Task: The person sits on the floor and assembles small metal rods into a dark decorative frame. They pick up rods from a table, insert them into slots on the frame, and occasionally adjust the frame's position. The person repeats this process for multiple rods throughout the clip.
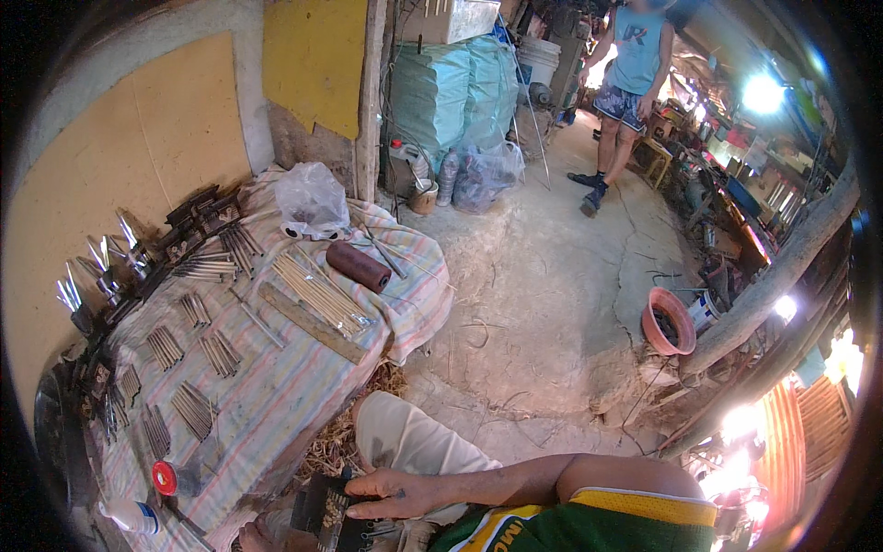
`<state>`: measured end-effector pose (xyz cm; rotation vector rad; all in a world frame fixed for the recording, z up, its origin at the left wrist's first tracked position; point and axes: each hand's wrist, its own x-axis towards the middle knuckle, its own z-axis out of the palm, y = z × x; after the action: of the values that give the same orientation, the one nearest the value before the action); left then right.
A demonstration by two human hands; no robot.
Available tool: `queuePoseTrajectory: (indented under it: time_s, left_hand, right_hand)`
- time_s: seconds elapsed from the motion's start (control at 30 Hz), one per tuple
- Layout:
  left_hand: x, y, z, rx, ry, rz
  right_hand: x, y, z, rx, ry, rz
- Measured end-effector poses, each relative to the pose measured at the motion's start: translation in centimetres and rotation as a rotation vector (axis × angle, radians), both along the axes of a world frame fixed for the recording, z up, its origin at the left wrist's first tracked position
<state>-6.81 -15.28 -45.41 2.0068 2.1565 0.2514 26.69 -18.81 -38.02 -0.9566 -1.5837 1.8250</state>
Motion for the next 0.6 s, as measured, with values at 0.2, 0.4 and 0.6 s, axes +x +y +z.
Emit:
queuePoseTrajectory:
  time_s: [0.2, 0.4, 0.6]
  left_hand:
    - [-0.8, 0.3, -1.5, 0.196, 0.015, -0.147]
    - [-1.2, 0.2, -2.0, 0.093, 0.136, -0.183]
    - [-0.2, -0.4, 0.0, 0.069, 0.034, -0.108]
  right_hand:
    - [0.0, 0.3, -0.6, 0.049, -0.018, 0.040]
    - [0.2, 0.0, -1.0, 0.024, -0.009, 0.042]
    - [0.2, 0.1, 0.4, 0.035, -0.019, 0.062]
